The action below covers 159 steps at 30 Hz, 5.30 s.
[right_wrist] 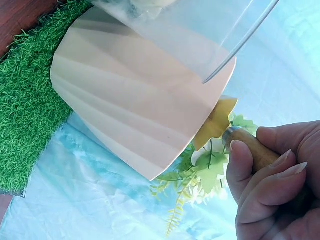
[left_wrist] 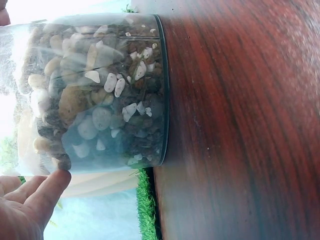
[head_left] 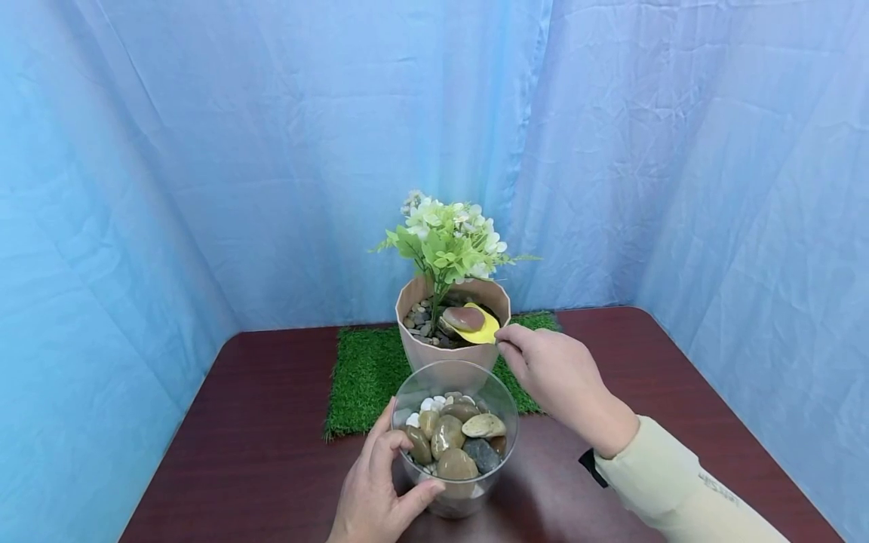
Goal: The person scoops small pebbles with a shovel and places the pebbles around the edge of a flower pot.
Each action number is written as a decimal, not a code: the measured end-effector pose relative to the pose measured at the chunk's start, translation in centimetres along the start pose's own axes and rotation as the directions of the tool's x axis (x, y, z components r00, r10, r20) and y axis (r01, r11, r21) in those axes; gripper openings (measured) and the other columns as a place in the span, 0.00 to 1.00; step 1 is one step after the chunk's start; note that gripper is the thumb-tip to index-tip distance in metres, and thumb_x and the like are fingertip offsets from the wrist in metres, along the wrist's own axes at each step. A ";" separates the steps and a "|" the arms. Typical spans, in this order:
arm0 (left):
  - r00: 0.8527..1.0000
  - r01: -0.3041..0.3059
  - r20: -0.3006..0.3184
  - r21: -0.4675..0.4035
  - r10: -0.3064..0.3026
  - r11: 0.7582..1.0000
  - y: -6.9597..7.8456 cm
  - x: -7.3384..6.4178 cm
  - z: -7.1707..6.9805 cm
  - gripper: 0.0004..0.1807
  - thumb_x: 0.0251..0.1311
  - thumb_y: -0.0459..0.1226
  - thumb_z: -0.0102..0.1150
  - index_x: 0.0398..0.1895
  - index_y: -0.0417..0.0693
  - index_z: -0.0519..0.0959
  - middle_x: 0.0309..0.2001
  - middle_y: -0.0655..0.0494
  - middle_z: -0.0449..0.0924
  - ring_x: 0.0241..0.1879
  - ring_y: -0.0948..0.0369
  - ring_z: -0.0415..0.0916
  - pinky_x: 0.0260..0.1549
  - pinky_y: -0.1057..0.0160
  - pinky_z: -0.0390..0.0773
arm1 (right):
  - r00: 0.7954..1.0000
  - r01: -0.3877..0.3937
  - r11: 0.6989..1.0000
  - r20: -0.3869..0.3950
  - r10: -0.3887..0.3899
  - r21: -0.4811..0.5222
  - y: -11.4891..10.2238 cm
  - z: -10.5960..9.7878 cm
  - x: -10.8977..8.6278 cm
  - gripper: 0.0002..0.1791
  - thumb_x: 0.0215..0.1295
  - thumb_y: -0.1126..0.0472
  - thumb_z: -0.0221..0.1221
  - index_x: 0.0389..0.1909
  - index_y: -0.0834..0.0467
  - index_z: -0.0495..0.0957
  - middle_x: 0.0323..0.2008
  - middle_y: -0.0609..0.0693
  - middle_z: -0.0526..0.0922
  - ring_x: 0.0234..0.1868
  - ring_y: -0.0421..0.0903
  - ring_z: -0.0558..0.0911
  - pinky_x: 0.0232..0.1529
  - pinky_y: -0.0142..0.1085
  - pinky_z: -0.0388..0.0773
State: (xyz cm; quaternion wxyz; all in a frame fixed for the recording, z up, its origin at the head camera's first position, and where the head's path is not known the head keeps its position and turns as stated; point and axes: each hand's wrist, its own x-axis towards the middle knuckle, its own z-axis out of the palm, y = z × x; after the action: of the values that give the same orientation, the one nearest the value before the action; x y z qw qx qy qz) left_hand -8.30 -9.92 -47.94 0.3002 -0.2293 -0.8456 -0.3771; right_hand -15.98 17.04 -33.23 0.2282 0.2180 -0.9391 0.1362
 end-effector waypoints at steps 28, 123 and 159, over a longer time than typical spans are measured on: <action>1.000 -0.001 -0.003 -0.014 0.001 1.000 -0.1 0.0 0.0 0.31 0.54 0.58 0.76 0.47 0.51 0.72 0.76 0.40 0.66 0.63 0.42 0.79 0.41 0.55 0.85 | 0.992 -0.099 0.993 0.076 0.103 -0.060 0.4 1.1 2.8 0.10 0.76 0.59 0.59 0.48 0.52 0.87 0.21 0.43 0.81 0.17 0.36 0.72 0.20 0.38 0.73; 1.000 -0.022 -0.005 0.029 0.022 0.999 0.0 0.0 -0.1 0.30 0.57 0.60 0.73 0.47 0.50 0.73 0.76 0.39 0.65 0.72 0.45 0.71 0.46 0.48 0.86 | 0.927 -0.209 0.972 0.293 0.233 -0.111 -1.4 -3.8 4.1 0.13 0.77 0.54 0.52 0.37 0.46 0.84 0.18 0.43 0.73 0.19 0.42 0.68 0.21 0.38 0.64; 0.999 0.025 0.040 0.027 -0.026 0.999 0.3 0.2 -0.3 0.30 0.56 0.57 0.75 0.48 0.50 0.72 0.78 0.40 0.63 0.70 0.44 0.73 0.46 0.49 0.86 | 0.972 0.127 0.989 0.208 -0.110 -0.070 -2.5 -7.3 -1.8 0.08 0.63 0.55 0.72 0.34 0.38 0.83 0.24 0.28 0.72 0.26 0.29 0.69 0.26 0.31 0.70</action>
State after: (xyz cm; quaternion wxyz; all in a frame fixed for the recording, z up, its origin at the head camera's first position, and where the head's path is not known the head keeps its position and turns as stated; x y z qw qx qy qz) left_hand -8.11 -9.93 -47.49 0.2811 -0.2220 -0.8593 -0.3652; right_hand -10.62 18.05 -27.50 0.1474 0.2770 -0.9476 0.0600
